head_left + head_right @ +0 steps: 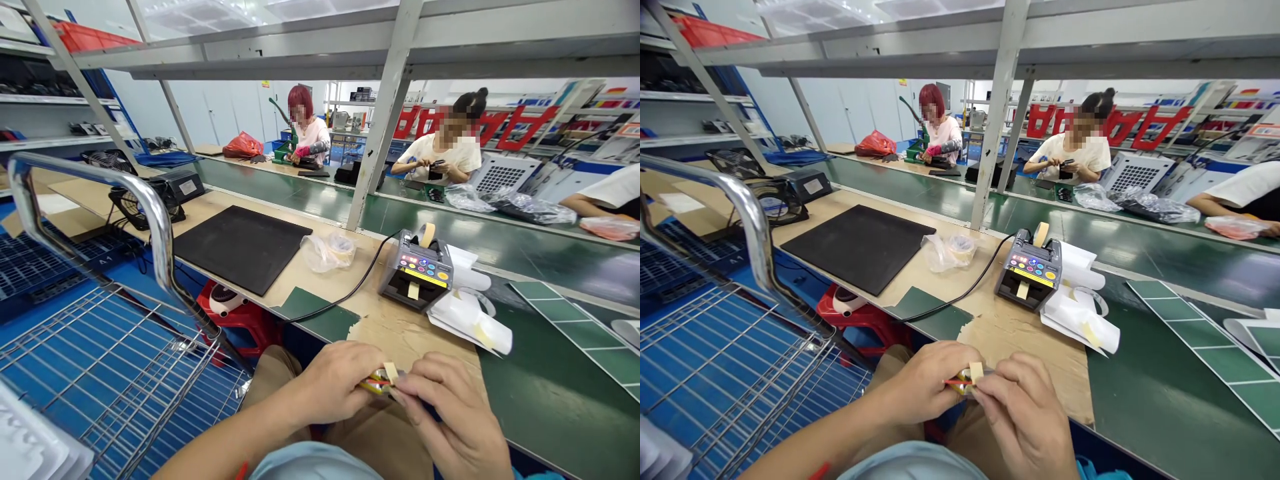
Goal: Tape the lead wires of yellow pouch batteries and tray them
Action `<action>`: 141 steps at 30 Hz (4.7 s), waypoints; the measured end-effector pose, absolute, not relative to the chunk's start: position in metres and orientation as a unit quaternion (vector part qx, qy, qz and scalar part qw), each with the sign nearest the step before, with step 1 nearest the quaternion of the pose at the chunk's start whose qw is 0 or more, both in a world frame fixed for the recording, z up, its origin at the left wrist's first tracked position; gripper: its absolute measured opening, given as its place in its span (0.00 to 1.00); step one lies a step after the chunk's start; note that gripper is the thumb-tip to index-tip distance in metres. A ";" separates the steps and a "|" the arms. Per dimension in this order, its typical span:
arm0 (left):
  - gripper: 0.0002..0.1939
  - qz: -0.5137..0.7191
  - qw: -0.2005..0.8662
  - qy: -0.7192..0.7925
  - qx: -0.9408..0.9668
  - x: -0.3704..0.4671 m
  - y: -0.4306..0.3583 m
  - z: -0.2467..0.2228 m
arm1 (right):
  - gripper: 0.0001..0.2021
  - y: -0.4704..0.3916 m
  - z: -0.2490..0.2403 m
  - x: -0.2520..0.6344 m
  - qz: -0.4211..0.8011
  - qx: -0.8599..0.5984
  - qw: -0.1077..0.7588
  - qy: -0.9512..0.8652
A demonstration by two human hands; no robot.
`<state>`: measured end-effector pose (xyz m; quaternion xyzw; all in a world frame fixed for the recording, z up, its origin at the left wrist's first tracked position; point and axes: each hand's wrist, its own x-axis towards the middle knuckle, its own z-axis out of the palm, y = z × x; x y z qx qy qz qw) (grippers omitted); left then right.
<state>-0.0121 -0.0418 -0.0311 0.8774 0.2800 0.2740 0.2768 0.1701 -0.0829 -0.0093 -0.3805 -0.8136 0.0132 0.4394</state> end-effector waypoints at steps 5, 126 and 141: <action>0.08 0.288 0.215 0.234 0.903 -0.012 -0.038 -0.028 | 0.04 -0.080 0.000 0.179 0.164 -0.360 0.367 -0.842; 0.11 0.298 0.445 0.331 0.777 -0.026 -0.058 0.009 | 0.26 -0.065 0.031 0.210 0.354 -0.477 0.362 -0.718; 0.10 0.356 0.380 0.351 0.778 -0.017 -0.057 -0.008 | 0.28 -0.078 -0.018 0.161 0.700 -0.306 0.559 -0.323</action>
